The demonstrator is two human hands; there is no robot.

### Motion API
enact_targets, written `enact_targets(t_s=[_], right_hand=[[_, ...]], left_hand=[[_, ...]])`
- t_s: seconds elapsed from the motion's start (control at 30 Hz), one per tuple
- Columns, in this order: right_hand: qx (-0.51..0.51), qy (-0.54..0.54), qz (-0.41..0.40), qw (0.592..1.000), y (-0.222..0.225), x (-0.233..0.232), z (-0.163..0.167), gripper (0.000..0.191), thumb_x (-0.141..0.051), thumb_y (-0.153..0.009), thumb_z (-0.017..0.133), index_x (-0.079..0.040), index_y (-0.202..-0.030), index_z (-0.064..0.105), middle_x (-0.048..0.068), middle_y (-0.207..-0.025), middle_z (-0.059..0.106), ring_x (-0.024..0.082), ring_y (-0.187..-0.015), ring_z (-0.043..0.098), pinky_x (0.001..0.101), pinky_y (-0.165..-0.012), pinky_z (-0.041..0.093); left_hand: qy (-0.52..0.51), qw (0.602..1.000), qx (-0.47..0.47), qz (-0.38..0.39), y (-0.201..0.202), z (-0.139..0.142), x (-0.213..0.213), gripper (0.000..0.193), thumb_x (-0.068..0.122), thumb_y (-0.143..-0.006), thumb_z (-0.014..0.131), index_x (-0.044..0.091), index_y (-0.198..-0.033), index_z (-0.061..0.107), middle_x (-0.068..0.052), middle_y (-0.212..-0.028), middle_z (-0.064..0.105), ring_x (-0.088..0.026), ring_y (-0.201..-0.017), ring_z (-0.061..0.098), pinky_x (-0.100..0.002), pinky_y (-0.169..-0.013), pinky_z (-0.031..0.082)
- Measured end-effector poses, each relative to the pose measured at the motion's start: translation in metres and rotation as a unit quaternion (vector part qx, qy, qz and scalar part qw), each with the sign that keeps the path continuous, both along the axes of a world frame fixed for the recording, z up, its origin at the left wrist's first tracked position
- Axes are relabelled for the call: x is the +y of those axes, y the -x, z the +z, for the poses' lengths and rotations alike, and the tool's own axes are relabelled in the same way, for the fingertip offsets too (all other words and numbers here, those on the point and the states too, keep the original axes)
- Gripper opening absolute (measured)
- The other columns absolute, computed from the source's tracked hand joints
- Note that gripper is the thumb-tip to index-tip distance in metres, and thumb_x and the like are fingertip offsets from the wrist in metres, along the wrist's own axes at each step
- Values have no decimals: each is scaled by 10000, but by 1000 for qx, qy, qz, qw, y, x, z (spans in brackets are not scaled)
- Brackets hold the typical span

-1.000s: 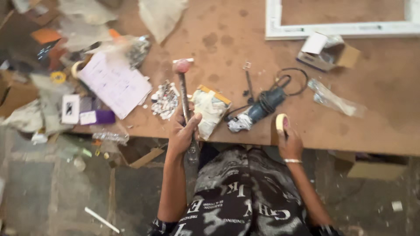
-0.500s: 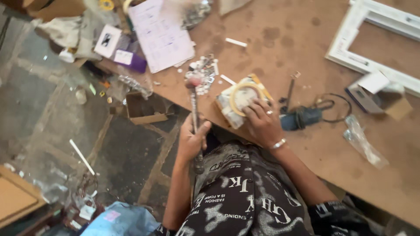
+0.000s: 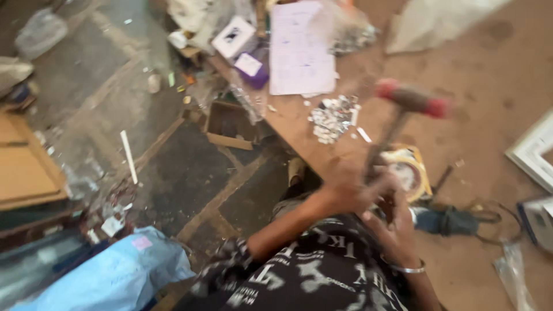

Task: The person wraps an item in white paper and places it into a small cardboard box on the workbench. They tear strips of masking tape by hand, seal the box flaps with tape, and tap the taped box with a mallet before setting it down.

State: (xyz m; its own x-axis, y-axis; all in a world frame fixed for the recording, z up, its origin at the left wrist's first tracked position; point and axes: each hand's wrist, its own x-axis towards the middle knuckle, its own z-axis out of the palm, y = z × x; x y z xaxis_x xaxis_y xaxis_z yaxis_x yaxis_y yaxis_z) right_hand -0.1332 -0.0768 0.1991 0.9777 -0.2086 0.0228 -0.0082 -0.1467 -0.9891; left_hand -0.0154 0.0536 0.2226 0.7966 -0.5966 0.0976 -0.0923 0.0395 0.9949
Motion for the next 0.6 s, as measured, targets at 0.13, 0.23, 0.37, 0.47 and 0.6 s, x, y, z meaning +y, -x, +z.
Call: enact_targets(t_s=[0.13, 0.23, 0.37, 0.47, 0.6], right_hand=[[60, -193, -72, 977, -12, -1, -1, 580, -273, -970, 688, 32, -1401, 447, 70, -1006, 544, 155, -819, 517, 299, -681, 431], [144, -205, -156, 956, -3, 0, -6, 385, -288, -1006, 678, 33, -1171, 544, 40, -714, 522, 115, -545, 467, 278, -484, 392], [183, -13, -232, 955, 18, 3, -13, 390, -355, -942, 697, 7, -1047, 602, 28, -688, 585, 132, -531, 522, 330, -471, 425], [179, 275, -222, 918, 39, -3, -11, 422, -441, -932, 737, -33, -1032, 694, 88, -652, 652, 224, -567, 649, 389, -589, 501], [214, 351, -215, 886, 67, -6, -7, 396, -482, -876, 766, -114, -1021, 734, 140, -703, 660, 338, -684, 684, 432, -629, 512]], left_hand=[[47, 992, 9, -118, -14, 14, -19, 699, 329, -958, 759, 20, -1494, 435, -169, -1248, 637, -226, -1109, 664, -382, -1003, 582], [215, 941, 190, -177, -25, 10, -26, 872, 357, -954, 738, 32, -1616, 272, -213, -1445, 518, -283, -1308, 548, -452, -1134, 507], [313, 856, 376, -166, -43, -11, -21, 670, 418, -993, 552, 87, -1543, 357, -190, -1390, 573, -307, -1253, 611, -443, -1067, 530], [241, 911, 317, -108, -60, -23, -18, 580, 510, -1116, 392, 0, -1311, 584, -194, -1093, 699, -299, -948, 703, -416, -827, 581], [-219, 970, 2, -104, -73, -28, -9, 833, 603, -1123, 291, -6, -813, 767, -104, -626, 681, -176, -596, 698, -319, -593, 540]])
